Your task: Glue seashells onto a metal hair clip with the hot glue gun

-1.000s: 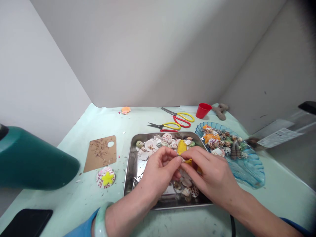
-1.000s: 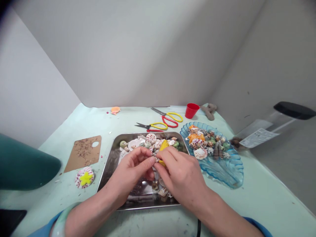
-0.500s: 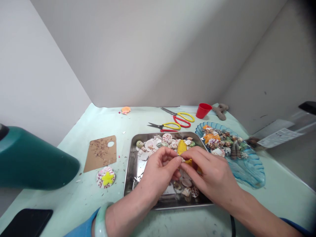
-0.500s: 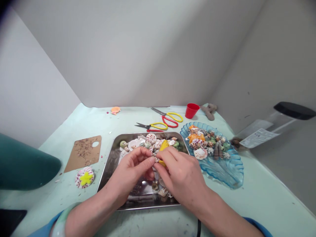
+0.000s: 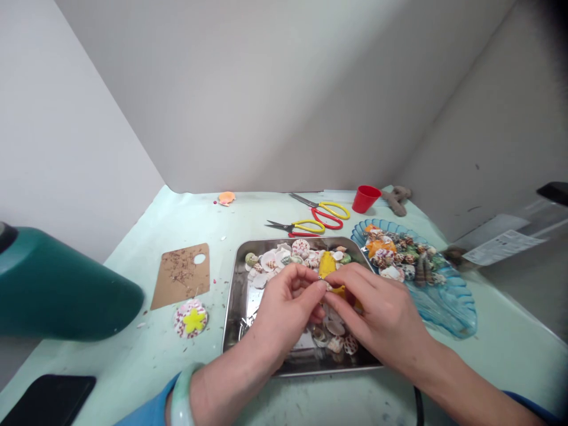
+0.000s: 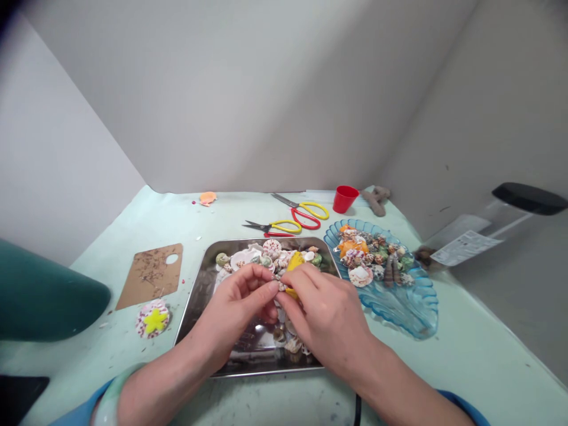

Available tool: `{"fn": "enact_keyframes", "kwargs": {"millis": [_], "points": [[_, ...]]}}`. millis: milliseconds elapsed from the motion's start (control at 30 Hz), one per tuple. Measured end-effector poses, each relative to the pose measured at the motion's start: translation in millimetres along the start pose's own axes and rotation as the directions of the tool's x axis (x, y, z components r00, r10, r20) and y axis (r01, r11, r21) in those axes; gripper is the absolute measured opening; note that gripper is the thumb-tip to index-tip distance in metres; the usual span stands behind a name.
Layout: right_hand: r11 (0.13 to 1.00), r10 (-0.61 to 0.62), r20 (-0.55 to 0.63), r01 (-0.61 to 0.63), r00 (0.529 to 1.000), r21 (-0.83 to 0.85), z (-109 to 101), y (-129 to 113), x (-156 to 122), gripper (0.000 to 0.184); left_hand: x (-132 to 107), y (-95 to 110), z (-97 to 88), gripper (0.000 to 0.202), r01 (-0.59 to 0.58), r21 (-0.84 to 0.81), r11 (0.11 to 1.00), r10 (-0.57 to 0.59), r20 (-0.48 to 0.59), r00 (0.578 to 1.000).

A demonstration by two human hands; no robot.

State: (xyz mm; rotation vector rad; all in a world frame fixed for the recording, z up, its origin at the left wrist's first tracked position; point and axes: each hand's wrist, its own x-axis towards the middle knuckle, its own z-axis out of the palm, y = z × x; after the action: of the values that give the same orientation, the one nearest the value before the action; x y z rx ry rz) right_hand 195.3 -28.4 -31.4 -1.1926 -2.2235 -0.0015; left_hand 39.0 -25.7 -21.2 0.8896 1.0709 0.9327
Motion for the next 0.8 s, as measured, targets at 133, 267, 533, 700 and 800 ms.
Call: {"fn": "enact_keyframes", "kwargs": {"millis": [133,267,533,700,800], "points": [[1.000,-0.004,0.002,0.004,1.000,0.002,-0.7,-0.5,0.2,0.010,0.3,-0.4,0.2,0.020,0.000,-0.003,1.000,0.000,0.001,1.000],[1.000,-0.007,0.003,0.007,1.000,-0.010,-0.7,-0.8,0.3,0.011,0.5,0.6,0.8,0.020,0.007,-0.006,1.000,-0.007,-0.003,1.000],[1.000,-0.004,0.008,0.005,1.000,-0.012,-1.0,-1.8,1.4,0.011,1.6,-0.5,1.2,0.020,0.013,0.046,0.999,-0.013,0.000,1.000],[1.000,0.000,-0.004,0.000,1.000,-0.019,-1.0,-1.5,0.9,0.010,0.9,0.8,1.3,0.017,0.005,0.065,0.998,-0.005,-0.001,1.000],[1.000,-0.006,-0.004,0.006,1.000,-0.026,-1.3,-1.2,0.9,0.010,0.9,0.9,0.7,0.017,0.006,0.072,0.997,-0.006,-0.006,1.000]]}}
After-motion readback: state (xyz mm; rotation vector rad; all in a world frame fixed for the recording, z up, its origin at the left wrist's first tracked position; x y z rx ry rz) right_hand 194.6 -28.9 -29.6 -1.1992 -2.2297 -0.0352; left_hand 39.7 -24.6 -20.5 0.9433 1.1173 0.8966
